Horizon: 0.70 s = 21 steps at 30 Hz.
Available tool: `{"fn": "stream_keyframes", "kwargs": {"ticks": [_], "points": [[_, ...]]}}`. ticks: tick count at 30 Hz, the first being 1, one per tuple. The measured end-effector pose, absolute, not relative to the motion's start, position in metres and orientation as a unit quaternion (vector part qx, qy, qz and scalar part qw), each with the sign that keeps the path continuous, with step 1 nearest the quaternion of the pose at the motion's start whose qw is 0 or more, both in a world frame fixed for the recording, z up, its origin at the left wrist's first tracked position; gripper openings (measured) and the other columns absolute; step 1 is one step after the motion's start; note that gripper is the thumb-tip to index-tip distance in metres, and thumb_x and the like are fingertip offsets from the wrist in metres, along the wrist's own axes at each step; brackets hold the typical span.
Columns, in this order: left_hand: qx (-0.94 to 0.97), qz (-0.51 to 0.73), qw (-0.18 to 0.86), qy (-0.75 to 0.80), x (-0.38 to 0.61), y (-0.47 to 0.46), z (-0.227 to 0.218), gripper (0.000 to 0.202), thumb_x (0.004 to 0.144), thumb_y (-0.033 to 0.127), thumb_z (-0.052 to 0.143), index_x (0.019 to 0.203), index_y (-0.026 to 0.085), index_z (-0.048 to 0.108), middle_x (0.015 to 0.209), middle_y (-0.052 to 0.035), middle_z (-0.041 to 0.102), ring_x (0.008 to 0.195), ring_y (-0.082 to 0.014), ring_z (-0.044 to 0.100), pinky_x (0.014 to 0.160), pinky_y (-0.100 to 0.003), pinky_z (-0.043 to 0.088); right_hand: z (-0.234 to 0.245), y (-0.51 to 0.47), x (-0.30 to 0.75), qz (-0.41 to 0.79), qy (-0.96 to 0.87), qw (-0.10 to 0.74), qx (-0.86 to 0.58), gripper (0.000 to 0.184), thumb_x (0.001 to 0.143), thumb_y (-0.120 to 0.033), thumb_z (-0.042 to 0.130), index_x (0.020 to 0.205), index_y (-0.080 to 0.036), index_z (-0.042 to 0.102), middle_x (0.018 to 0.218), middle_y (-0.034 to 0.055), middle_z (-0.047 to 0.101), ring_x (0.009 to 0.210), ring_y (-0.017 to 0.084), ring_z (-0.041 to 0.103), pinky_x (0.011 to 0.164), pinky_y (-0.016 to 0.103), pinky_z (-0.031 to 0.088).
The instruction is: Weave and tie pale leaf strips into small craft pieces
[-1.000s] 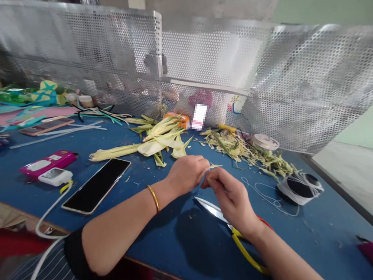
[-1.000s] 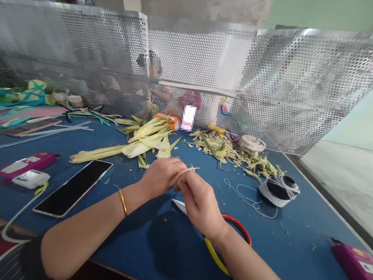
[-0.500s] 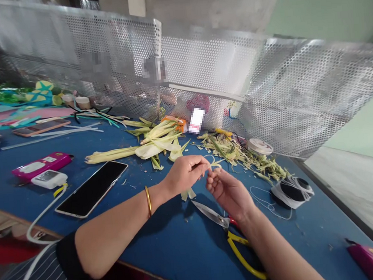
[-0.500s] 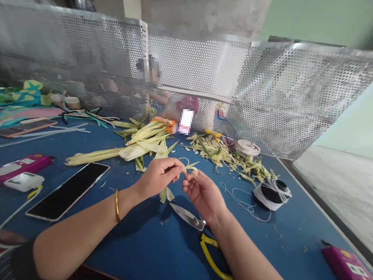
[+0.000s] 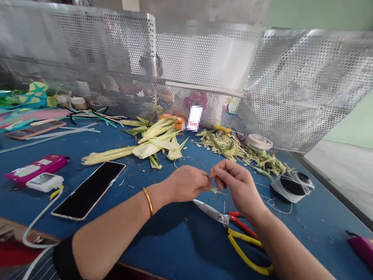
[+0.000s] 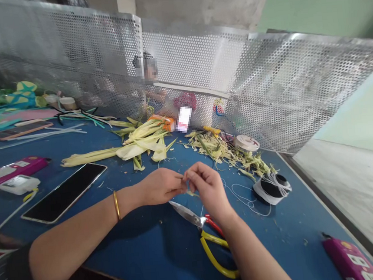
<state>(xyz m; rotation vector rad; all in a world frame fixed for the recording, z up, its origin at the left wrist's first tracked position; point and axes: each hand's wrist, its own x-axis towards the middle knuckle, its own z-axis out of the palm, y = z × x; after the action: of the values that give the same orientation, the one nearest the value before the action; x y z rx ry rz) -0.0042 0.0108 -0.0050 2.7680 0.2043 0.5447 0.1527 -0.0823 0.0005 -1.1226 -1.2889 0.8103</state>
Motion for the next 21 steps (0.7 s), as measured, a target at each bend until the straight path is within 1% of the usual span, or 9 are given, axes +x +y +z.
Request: {"fn": "stream_keyframes", "kwargs": {"ticks": [2, 3, 6, 8, 11, 13, 15, 18, 21], "points": [[0.942, 0.193, 0.273, 0.028, -0.005, 0.008, 0.000, 0.018, 0.091, 0.020, 0.055, 0.082, 0.017, 0.070, 0.082, -0.0036, 0.071, 0.076, -0.0137, 0.065, 0.069, -0.021, 0.045, 0.001, -0.076, 0.163, 0.450, -0.473, 0.611, -0.447, 0.019, 0.081, -0.031, 0.069, 0.069, -0.018, 0.063, 0.066, -0.0013, 0.061, 0.049, 0.007, 0.041, 0.049, 0.023, 0.034], [0.921, 0.199, 0.334, 0.024, -0.005, 0.006, 0.002, 0.018, 0.091, 0.020, 0.056, 0.082, 0.016, 0.070, 0.079, -0.0031, 0.070, 0.072, -0.0120, 0.063, 0.067, -0.020, 0.045, -0.001, -0.073, 0.168, 0.499, -0.428, 0.622, -0.426, 0.018, 0.077, -0.029, 0.072, 0.068, -0.017, 0.062, 0.069, -0.0011, 0.062, 0.048, 0.006, 0.041, 0.048, 0.022, 0.035], [0.845, 0.253, 0.466, 0.072, -0.004, 0.004, 0.008, 0.018, 0.090, 0.023, 0.057, 0.081, 0.015, 0.070, 0.068, -0.0002, 0.063, 0.058, -0.0082, 0.056, 0.058, -0.019, 0.044, -0.010, -0.066, 0.174, 0.603, -0.321, 0.632, -0.366, 0.016, 0.071, -0.022, 0.076, 0.068, -0.017, 0.061, 0.068, -0.0021, 0.061, 0.049, 0.006, 0.045, 0.048, 0.018, 0.041], [0.800, 0.301, 0.505, 0.118, -0.003, 0.004, 0.007, 0.018, 0.089, 0.025, 0.058, 0.079, 0.015, 0.069, 0.063, 0.0015, 0.059, 0.056, -0.0076, 0.053, 0.056, -0.019, 0.043, -0.016, -0.064, 0.171, 0.635, -0.287, 0.629, -0.344, 0.013, 0.070, -0.016, 0.075, 0.069, -0.017, 0.062, 0.067, -0.0021, 0.061, 0.051, 0.006, 0.049, 0.050, 0.017, 0.045], [0.758, 0.364, 0.512, 0.174, 0.000, 0.007, 0.003, 0.018, 0.088, 0.027, 0.057, 0.080, 0.014, 0.068, 0.062, 0.0019, 0.058, 0.056, -0.0080, 0.053, 0.056, -0.019, 0.044, -0.021, -0.065, 0.159, 0.650, -0.261, 0.630, -0.336, 0.013, 0.070, -0.016, 0.076, 0.072, -0.018, 0.063, 0.070, -0.0020, 0.063, 0.053, 0.007, 0.051, 0.053, 0.018, 0.048], [0.747, 0.395, 0.493, 0.207, 0.001, 0.009, 0.001, 0.019, 0.088, 0.027, 0.056, 0.081, 0.014, 0.067, 0.064, 0.0014, 0.059, 0.056, -0.0087, 0.054, 0.055, -0.020, 0.045, -0.022, -0.068, 0.149, 0.629, -0.275, 0.638, -0.350, 0.015, 0.072, -0.021, 0.077, 0.073, -0.019, 0.062, 0.072, -0.0019, 0.064, 0.055, 0.008, 0.053, 0.054, 0.020, 0.048], [0.746, 0.410, 0.466, 0.241, 0.001, 0.011, -0.001, 0.019, 0.087, 0.027, 0.054, 0.079, 0.015, 0.067, 0.064, 0.0012, 0.061, 0.055, -0.0094, 0.055, 0.055, -0.020, 0.045, -0.022, -0.072, 0.140, 0.568, -0.340, 0.644, -0.384, 0.016, 0.077, -0.028, 0.074, 0.073, -0.020, 0.061, 0.072, -0.0012, 0.064, 0.056, 0.009, 0.054, 0.055, 0.022, 0.045], [0.765, 0.405, 0.410, 0.286, 0.000, 0.013, -0.001, 0.019, 0.088, 0.026, 0.052, 0.079, 0.016, 0.067, 0.063, 0.0018, 0.062, 0.054, -0.0107, 0.056, 0.054, -0.021, 0.043, -0.021, -0.078, 0.132, 0.419, -0.492, 0.610, -0.458, 0.022, 0.090, -0.034, 0.060, 0.073, -0.020, 0.058, 0.065, -0.0008, 0.060, 0.057, 0.012, 0.053, 0.058, 0.025, 0.043], [0.825, 0.377, 0.290, 0.305, -0.001, 0.014, -0.001, 0.020, 0.089, 0.025, 0.051, 0.078, 0.017, 0.067, 0.067, 0.0001, 0.065, 0.062, -0.0132, 0.059, 0.061, -0.023, 0.043, -0.017, -0.085, 0.131, 0.246, -0.629, 0.538, -0.504, 0.023, 0.095, -0.029, 0.048, 0.075, -0.022, 0.055, 0.065, -0.0008, 0.056, 0.061, 0.014, 0.052, 0.061, 0.027, 0.041]]}}
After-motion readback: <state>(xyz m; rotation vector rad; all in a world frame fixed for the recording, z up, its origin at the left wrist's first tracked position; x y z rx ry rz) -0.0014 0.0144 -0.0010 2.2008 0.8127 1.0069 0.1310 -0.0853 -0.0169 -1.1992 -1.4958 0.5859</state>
